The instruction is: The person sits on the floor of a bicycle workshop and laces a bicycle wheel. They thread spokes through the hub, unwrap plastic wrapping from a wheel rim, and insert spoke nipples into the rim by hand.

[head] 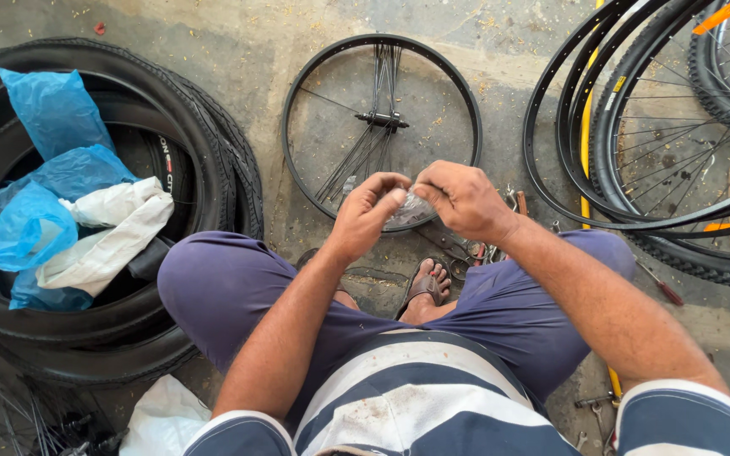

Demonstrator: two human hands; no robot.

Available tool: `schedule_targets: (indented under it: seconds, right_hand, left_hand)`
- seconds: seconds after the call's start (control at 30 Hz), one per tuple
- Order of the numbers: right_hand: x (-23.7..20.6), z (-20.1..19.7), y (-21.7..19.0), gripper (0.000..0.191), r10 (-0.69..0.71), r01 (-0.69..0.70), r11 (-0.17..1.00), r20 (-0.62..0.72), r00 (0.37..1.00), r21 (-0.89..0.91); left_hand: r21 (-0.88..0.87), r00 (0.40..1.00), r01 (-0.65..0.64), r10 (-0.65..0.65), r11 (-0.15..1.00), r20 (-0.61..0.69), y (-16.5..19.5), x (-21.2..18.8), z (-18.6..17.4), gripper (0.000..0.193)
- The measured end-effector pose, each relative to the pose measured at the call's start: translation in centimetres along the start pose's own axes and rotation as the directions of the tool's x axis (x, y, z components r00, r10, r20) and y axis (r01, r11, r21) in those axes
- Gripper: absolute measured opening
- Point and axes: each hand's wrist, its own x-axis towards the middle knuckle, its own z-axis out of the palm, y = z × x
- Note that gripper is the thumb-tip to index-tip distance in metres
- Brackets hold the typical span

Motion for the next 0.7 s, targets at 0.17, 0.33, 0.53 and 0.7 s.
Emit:
schedule_targets:
  seconds: [0.17, 0.33, 0.53, 0.7]
  right_hand:
    - [0.3, -0.4, -0.1, 0.017, 0.053, -0.054, 0.998, 0.041, 0.998, 0.026]
    - [0.8, -1.0, -0.2, 0.017, 0.023, -0.014, 0.997, 0.128, 0.992, -0.073]
    - [0.4, 0.5, -0.2, 0.009, -0.016, 0.016, 0.995, 0.004, 1.000, 0.094]
    - [-0.4, 4.4, -0.3, 0.004, 0.095, -0.013, 0.970, -0.330, 0.939, 0.242]
  left_hand:
    - [0.333, 0.998, 0.039, -0.024, 0.942, -0.050, 1.7, -0.3, 0.4, 0.026]
    - [0.364, 0.999, 0.045, -0.031, 0.930, -0.044, 2.3, -0.5, 0.6, 0.028]
    - [0.224, 0.999, 0.043, -0.047, 0.974, 0.013, 1.4, -0.2, 0.1, 0.026]
    - [-0.111, 1.000, -0.014, 0.014, 0.994, -0.006, -0.3, 0.1, 0.4, 0.021]
